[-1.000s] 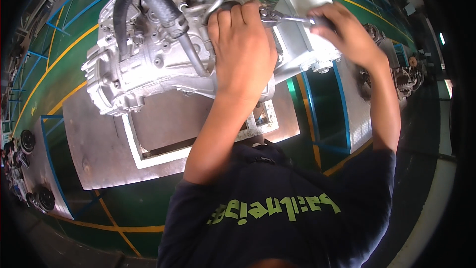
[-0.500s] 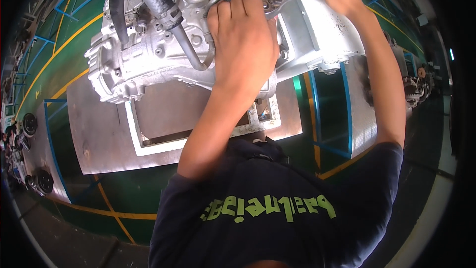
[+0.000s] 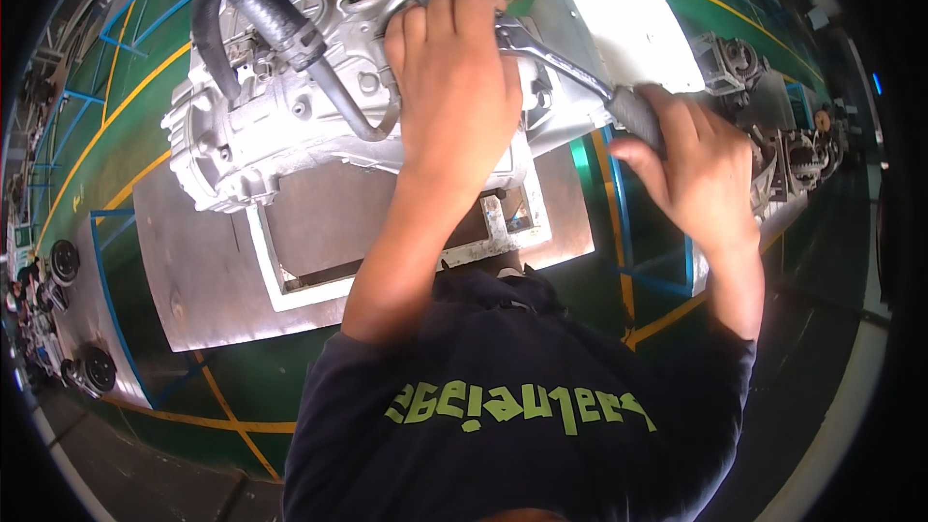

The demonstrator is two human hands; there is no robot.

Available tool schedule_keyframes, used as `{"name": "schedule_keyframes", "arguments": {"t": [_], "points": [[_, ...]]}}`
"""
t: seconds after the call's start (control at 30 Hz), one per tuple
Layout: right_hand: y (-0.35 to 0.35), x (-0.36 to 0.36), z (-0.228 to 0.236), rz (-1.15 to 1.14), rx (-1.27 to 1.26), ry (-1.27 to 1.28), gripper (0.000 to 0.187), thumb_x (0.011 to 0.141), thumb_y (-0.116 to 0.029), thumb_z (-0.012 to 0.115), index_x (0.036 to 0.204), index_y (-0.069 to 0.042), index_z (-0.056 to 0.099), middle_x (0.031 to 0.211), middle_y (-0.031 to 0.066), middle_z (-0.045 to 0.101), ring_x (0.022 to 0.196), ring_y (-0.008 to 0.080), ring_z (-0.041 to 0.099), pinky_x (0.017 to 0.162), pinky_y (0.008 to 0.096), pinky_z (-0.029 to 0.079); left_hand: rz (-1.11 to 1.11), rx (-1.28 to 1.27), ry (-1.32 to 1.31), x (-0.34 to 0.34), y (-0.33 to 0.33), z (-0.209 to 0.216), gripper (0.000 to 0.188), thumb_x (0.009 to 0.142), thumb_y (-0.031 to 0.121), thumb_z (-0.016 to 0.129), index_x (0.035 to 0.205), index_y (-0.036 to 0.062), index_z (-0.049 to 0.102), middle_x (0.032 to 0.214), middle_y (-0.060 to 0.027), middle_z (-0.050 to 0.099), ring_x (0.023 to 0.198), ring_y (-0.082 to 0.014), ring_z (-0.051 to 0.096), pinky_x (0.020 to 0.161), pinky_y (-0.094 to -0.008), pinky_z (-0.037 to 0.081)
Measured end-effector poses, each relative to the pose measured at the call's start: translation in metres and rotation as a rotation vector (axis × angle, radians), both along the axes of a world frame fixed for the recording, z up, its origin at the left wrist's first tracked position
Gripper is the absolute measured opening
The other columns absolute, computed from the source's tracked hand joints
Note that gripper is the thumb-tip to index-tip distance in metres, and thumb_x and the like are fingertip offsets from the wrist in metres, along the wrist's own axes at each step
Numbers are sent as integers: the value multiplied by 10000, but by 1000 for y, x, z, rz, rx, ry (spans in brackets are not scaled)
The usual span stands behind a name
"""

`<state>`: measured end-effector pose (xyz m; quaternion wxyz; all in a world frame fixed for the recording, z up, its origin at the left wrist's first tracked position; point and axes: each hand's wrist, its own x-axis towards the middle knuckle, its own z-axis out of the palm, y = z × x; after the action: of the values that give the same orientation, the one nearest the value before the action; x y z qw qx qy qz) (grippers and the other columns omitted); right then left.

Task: The person uses a ratchet to tighten various bolts on an engine component resting on a metal stand, moving between different bolt locations. They then handle a black sensor or cable connector and a screwdriver while continuing to work on the engine assembly.

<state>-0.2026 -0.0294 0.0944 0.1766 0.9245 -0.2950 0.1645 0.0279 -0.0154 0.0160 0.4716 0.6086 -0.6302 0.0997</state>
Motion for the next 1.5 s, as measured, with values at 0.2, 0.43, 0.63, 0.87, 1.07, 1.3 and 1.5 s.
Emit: {"name": "schedule_keyframes", "arguments": {"t": [0.2,0.43,0.63,0.87,1.07,1.3,1.5], "points": [[-109,-6,25,155,192,-5,423,959,-345,682,1272,-61,680,1184,154,686,1100,356,647,962,432,507,37,-15,-50,-7,-3,3,401,816,58,709,1196,2,595,1097,-162,599,1092,-347,540,1086,-481,348],[-163,24,4,336,108,38,359,990,-239,654,1288,-40,671,1255,159,680,1162,350,621,1001,438,497,47,-32,13,-7,-3,0,408,871,184,778,1209,9,631,1035,-143,661,1028,-358,567,1033,-477,372],[-48,-25,1,114,267,-61,421,938,-291,715,1252,-16,673,1019,148,686,931,346,644,801,436,553,-27,-32,72,-2,2,3,431,811,17,758,1224,88,658,1017,-120,703,1006,-339,588,1047,-470,394],[10,-15,-3,-9,263,-86,497,914,-236,759,1354,-32,654,1005,172,678,947,346,636,824,439,529,-57,-53,49,4,-3,-1,419,787,2,751,1191,95,688,992,-129,712,964,-337,599,1018,-471,410],[-127,-1,8,129,85,-6,365,921,-118,683,1285,-94,672,1151,113,708,1113,330,615,973,444,469,-8,-88,34,-2,-12,-2,391,846,182,797,1218,107,703,924,-79,717,939,-303,608,962,-437,406],[-159,33,6,233,98,-31,306,934,-86,655,1238,-49,668,1186,162,689,1110,382,611,997,475,475,-22,-93,98,0,-7,0,409,853,138,778,1250,94,691,914,-129,659,912,-332,562,927,-458,425],[-3,-21,9,-108,508,-264,347,900,-56,719,1219,37,618,1122,224,613,1048,409,620,935,449,492,-12,-71,140,-2,-1,-3,490,737,-53,660,1213,60,674,1049,-159,685,1042,-362,575,1022,-491,416]]}}
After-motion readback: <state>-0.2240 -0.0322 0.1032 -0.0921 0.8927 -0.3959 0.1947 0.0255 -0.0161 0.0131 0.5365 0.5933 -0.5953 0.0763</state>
